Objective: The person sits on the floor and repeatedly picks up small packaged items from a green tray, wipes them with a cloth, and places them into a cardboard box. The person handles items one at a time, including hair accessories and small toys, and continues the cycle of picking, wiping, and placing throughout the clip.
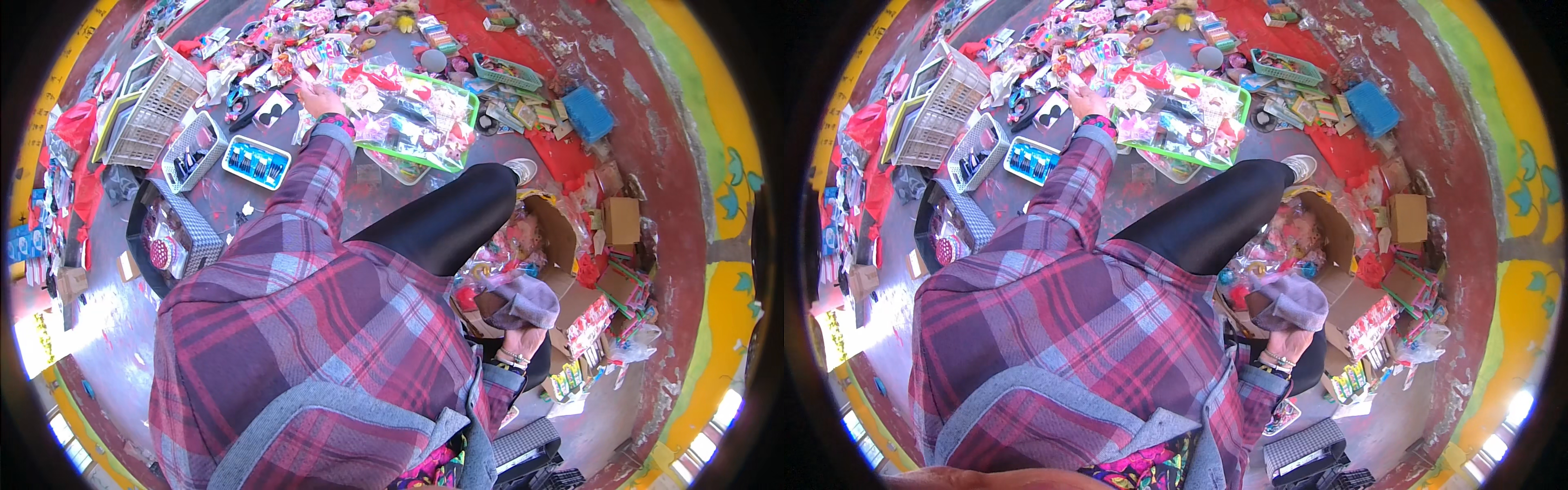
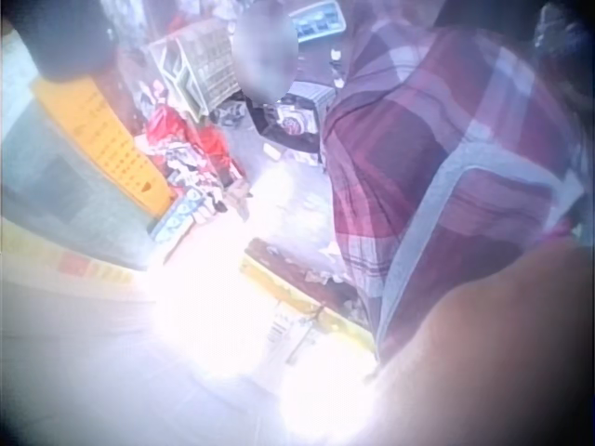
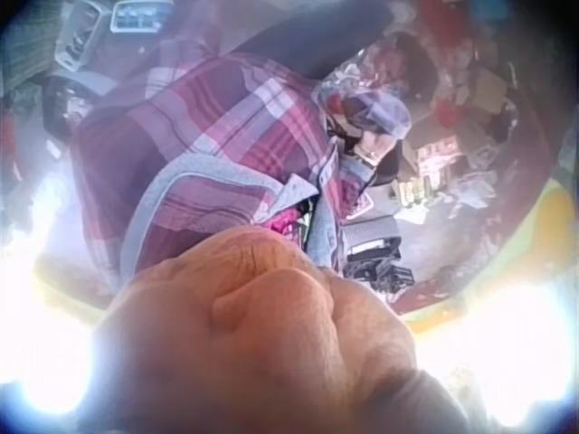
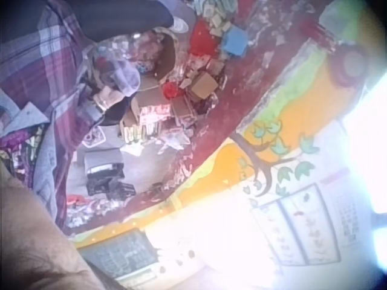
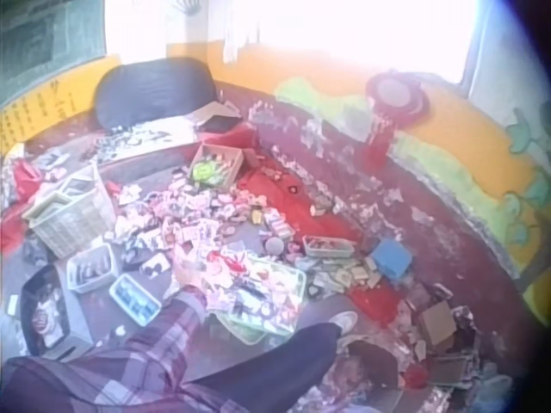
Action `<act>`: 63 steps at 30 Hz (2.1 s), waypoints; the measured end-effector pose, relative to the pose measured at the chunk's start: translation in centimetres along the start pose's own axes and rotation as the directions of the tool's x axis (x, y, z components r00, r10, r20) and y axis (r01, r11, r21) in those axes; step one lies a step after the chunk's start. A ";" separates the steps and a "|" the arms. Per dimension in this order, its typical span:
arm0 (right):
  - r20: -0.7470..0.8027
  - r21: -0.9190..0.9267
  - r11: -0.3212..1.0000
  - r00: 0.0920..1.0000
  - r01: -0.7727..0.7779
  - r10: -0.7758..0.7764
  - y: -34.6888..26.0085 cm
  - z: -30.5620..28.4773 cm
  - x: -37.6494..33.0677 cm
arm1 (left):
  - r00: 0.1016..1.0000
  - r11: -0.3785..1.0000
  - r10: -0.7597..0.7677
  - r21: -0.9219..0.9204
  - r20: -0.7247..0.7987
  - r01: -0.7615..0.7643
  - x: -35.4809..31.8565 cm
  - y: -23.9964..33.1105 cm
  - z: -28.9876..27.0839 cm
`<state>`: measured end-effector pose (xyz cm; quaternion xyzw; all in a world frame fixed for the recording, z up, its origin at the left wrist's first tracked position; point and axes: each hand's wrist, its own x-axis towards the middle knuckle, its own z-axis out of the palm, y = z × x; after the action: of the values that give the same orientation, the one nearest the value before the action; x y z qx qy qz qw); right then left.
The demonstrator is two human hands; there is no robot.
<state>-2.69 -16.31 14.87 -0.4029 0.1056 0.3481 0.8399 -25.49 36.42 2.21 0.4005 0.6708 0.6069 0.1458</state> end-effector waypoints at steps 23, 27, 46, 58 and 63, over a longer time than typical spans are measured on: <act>0.529 -0.694 -0.024 0.486 0.720 -0.696 -0.3 11.9 -6.4 | -0.386 0.614 0.784 -0.520 0.485 0.594 -27.3 28.3 -21.6; 0.686 -0.706 -0.432 0.391 0.561 -0.613 -1.5 9.7 -6.6 | -0.408 0.638 0.722 -0.311 0.559 0.704 -28.8 27.9 -23.0; 0.060 -0.549 0.796 0.962 0.256 -0.268 -4.6 7.8 -6.7 | -0.487 0.401 0.371 0.336 0.791 0.852 -19.8 26.7 -15.7; -0.173 -0.589 0.799 0.946 0.122 -0.273 -3.9 -4.0 -1.0 | 0.549 0.526 -0.397 -0.308 0.735 0.793 -5.5 7.8 -3.3; -0.225 -0.670 0.742 0.944 0.029 -0.240 -3.4 -1.7 -1.1 | 0.367 0.357 -0.367 -0.235 0.855 0.904 -5.9 4.5 1.5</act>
<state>-1.06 -19.61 16.25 -0.7266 0.0715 0.2360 0.6413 -19.05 33.00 4.39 0.1742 0.3909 0.4888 0.7602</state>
